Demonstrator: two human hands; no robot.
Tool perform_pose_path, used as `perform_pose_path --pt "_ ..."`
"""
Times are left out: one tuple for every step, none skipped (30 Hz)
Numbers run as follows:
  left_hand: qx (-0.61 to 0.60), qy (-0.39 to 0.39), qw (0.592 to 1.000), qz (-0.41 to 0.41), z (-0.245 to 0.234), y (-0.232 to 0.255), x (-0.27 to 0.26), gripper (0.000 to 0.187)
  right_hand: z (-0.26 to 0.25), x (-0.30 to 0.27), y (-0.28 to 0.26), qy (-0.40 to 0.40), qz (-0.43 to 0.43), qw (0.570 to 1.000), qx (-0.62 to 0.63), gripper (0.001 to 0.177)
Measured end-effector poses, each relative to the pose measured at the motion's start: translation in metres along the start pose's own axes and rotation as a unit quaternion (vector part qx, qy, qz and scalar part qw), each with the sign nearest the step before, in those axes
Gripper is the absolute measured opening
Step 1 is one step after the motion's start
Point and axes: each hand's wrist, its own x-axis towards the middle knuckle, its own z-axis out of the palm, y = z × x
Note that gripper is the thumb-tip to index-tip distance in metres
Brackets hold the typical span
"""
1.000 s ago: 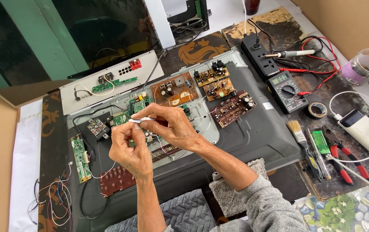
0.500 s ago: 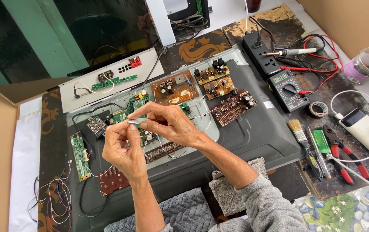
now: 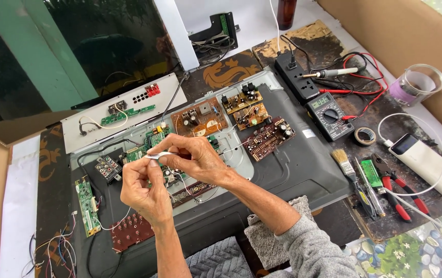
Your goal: The person works on a disassembled television, twisting and manipulating wires with their hands. They use a small metal tool to scrape or clean a wire end and continue handling the wires over the exposed circuit boards.
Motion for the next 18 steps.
perform_pose_path --pt "0.011 0.003 1.0 0.001 0.0004 -0.0002 0.0007 0.005 0.0007 0.0 0.0007 0.006 0.003 1.0 -0.001 0.018" --pt "0.009 0.002 1.0 0.001 0.0001 -0.0006 0.0004 0.005 0.0011 -0.0006 0.001 0.007 0.002 1.0 -0.002 0.018" --pt "0.015 0.004 1.0 0.007 0.0 -0.001 0.0 0.005 0.0015 -0.0013 0.0013 0.01 0.003 1.0 -0.001 0.018" --pt "0.02 0.006 1.0 0.013 0.0 -0.0015 0.0 0.004 0.0017 -0.0015 0.0016 0.012 0.003 1.0 0.001 0.018" --pt "0.018 0.006 1.0 0.013 0.0009 -0.0014 0.0002 0.004 0.0016 -0.0013 0.0011 0.013 0.002 1.0 0.0 0.018" --pt "0.027 0.009 0.999 0.023 0.001 -0.0012 0.0 0.004 0.0021 -0.0016 0.0006 0.015 0.007 1.0 0.007 0.018" --pt "0.035 0.012 0.999 0.034 0.001 -0.001 -0.0001 0.004 0.0027 -0.0018 0.0001 0.017 0.011 1.0 0.014 0.018" --pt "0.035 0.013 0.999 0.034 0.0009 -0.0016 -0.0003 0.004 0.0038 -0.0023 0.0009 0.016 0.01 1.0 0.013 0.018" --pt "0.046 0.019 0.998 0.044 0.0008 -0.0021 -0.0003 0.004 0.0049 -0.0027 0.0018 0.02 0.01 1.0 0.018 0.018" --pt "0.059 0.024 0.997 0.053 0.0003 -0.0027 -0.0007 0.003 0.0064 -0.0035 0.0027 0.024 0.011 0.999 0.024 0.018" --pt "0.059 0.025 0.997 0.053 0.0012 -0.0017 -0.0007 0.003 0.0063 -0.0036 0.003 0.024 0.01 0.999 0.024 0.018" --pt "0.059 0.028 0.996 0.055 0.0019 -0.0007 -0.001 0.004 0.0065 -0.0039 0.0034 0.026 0.009 0.999 0.02 0.018" --pt "0.058 0.031 0.996 0.056 0.0026 0.0001 -0.0013 0.005 0.0067 -0.0042 0.0039 0.028 0.009 0.999 0.017 0.018" --pt "0.059 0.031 0.996 0.055 0.0023 -0.0007 -0.0017 0.005 0.0068 -0.0043 0.0041 0.028 0.009 0.999 0.017 0.018" --pt "0.068 0.031 0.995 0.061 0.002 -0.0015 -0.0021 0.004 0.0069 -0.0044 0.0044 0.029 0.009 0.999 0.012 0.018" --pt "0.076 0.031 0.994 0.067 0.0019 -0.0023 -0.0027 0.004 0.0067 -0.0046 0.0046 0.029 0.009 0.999 0.008 0.018" --pt "0.076 0.031 0.994 0.066 0.0028 -0.001 -0.0024 0.004 0.0068 -0.0045 0.0048 0.029 0.009 1.0 0.008 0.018" --pt "0.074 0.03 0.994 0.07 0.0033 0.0003 -0.002 0.005 0.0072 -0.0044 0.005 0.031 0.007 0.999 0.007 0.018"
